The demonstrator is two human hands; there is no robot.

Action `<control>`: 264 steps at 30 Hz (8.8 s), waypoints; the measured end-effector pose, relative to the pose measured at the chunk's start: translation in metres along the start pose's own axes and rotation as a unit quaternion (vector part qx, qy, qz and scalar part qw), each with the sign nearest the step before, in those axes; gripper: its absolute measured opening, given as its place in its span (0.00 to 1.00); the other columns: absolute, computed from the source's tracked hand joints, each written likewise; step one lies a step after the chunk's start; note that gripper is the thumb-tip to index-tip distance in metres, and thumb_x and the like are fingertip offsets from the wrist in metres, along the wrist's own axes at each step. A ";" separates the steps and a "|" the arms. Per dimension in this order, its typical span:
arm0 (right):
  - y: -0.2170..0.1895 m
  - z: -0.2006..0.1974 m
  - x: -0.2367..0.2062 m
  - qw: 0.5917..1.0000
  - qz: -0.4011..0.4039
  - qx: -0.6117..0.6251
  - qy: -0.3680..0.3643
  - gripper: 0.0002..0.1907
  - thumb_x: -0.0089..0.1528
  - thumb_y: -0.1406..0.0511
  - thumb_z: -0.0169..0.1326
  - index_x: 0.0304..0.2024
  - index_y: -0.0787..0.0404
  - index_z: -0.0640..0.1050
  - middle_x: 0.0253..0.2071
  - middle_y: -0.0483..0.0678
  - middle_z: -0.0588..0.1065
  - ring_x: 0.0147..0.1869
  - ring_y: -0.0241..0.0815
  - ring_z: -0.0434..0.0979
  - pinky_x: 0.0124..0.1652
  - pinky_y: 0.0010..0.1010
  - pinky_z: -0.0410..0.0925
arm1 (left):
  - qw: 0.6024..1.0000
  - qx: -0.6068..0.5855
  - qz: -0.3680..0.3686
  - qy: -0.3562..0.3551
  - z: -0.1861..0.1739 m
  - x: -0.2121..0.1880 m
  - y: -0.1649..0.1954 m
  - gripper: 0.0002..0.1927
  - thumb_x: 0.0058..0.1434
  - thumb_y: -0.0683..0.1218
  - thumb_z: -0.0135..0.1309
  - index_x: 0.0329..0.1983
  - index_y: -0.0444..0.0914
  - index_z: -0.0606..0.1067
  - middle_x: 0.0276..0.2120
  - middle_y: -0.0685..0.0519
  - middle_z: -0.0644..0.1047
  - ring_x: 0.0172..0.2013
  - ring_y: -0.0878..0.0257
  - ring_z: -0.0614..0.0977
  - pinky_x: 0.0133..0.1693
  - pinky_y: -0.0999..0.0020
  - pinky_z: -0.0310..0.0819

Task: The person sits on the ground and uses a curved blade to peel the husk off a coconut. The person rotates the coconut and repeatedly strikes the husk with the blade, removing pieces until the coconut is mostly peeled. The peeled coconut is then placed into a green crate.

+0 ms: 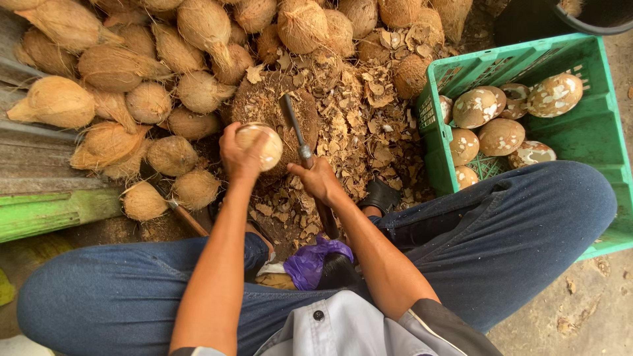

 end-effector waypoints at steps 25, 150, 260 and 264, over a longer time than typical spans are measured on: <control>0.005 0.016 -0.005 0.973 -0.099 -0.205 0.038 0.16 0.68 0.56 0.50 0.31 0.58 0.75 0.16 0.45 0.69 0.16 0.38 0.64 0.21 0.37 0.62 | 0.957 -0.084 -0.181 0.210 0.006 0.020 -0.019 0.19 0.62 0.59 0.51 0.37 0.40 0.79 0.31 0.52 0.82 0.27 0.63 0.82 0.34 0.61 0.79; 0.012 -0.001 0.009 0.996 0.000 -0.090 0.022 0.20 0.67 0.55 0.52 0.23 0.53 0.67 0.17 0.41 0.65 0.16 0.35 0.60 0.19 0.32 0.61 | 0.983 -0.005 -0.084 0.165 -0.008 0.025 -0.004 0.17 0.60 0.55 0.57 0.22 0.40 0.79 0.19 0.55 0.76 0.22 0.62 0.74 0.30 0.58 0.69; -0.011 0.010 -0.011 0.990 -0.117 -0.078 0.000 0.16 0.65 0.57 0.52 0.24 0.55 0.72 0.21 0.43 0.69 0.21 0.34 0.66 0.25 0.31 0.67 | 0.962 -0.176 -0.162 0.135 -0.001 0.046 -0.059 0.14 0.58 0.58 0.62 0.35 0.43 0.80 0.40 0.51 0.77 0.41 0.60 0.78 0.44 0.60 0.74; -0.015 0.009 -0.015 0.983 -0.169 -0.053 0.058 0.20 0.67 0.56 0.53 0.24 0.59 0.71 0.23 0.46 0.70 0.22 0.37 0.66 0.26 0.36 0.68 | 0.949 -0.154 -0.223 0.160 -0.008 0.039 -0.069 0.19 0.55 0.57 0.62 0.31 0.35 0.79 0.37 0.45 0.80 0.36 0.53 0.82 0.39 0.54 0.79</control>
Point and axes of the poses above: each hand's wrist, its own x-axis towards the middle knuckle, its own z-axis out of the palm, y = z × x, the point moved 6 cm from there along x, towards the middle knuckle
